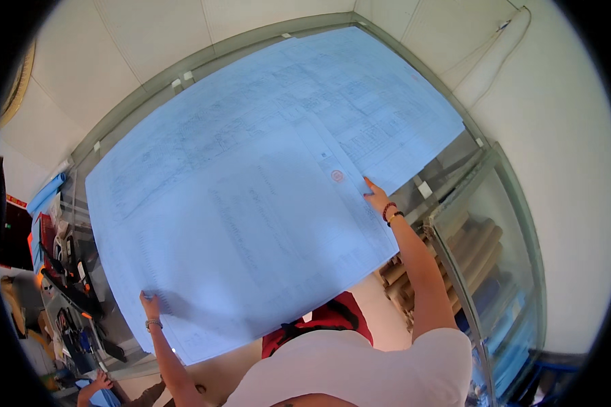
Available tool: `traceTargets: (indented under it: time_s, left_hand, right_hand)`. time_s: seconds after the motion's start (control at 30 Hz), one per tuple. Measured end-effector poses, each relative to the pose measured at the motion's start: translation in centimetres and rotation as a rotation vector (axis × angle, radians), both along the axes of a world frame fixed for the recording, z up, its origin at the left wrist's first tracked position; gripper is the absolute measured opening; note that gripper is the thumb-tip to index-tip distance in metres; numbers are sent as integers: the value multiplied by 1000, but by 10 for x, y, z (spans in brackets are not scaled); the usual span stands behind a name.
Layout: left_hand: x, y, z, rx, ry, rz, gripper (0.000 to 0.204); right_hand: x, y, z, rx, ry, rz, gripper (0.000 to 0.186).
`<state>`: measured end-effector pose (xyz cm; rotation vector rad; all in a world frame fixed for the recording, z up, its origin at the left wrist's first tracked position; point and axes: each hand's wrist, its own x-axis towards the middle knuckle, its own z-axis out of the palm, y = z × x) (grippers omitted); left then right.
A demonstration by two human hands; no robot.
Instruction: The person organizes several large blue paper prints on a glass table by hand, flipping through them, aligning the edges, and smoothing the sheets.
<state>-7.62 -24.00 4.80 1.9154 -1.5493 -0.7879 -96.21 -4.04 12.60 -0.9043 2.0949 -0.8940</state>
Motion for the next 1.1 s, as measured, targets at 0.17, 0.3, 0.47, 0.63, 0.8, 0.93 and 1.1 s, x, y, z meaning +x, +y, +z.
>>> traceTargets:
  time_s: [0.17, 0.3, 0.47, 0.63, 0.8, 0.93, 1.1]
  left_hand:
    - [12, 31, 53, 352, 543, 242, 51]
    - [9, 57, 66, 343, 586, -36, 36]
    - [1, 65, 45, 89, 409, -141, 25]
    - [-10, 73, 30, 83, 505, -38, 24]
    - [-17, 74, 37, 68, 508, -40, 29]
    - [-21, 75, 45, -43, 374, -182, 32]
    - [-24, 82, 41, -45, 334, -125, 35]
  right_hand:
    - [-18, 49, 34, 158, -268, -138, 58]
    - [-24, 106, 42, 340, -427, -197, 36]
    - [24, 102, 90, 296, 103, 114, 25]
    - [171, 30, 174, -237, 525, 593, 29]
    - [326, 11, 172, -285, -356, 824, 43]
    - [324, 10, 118, -225, 101, 269, 75]
    - [306, 44, 51, 77, -115, 73, 101]
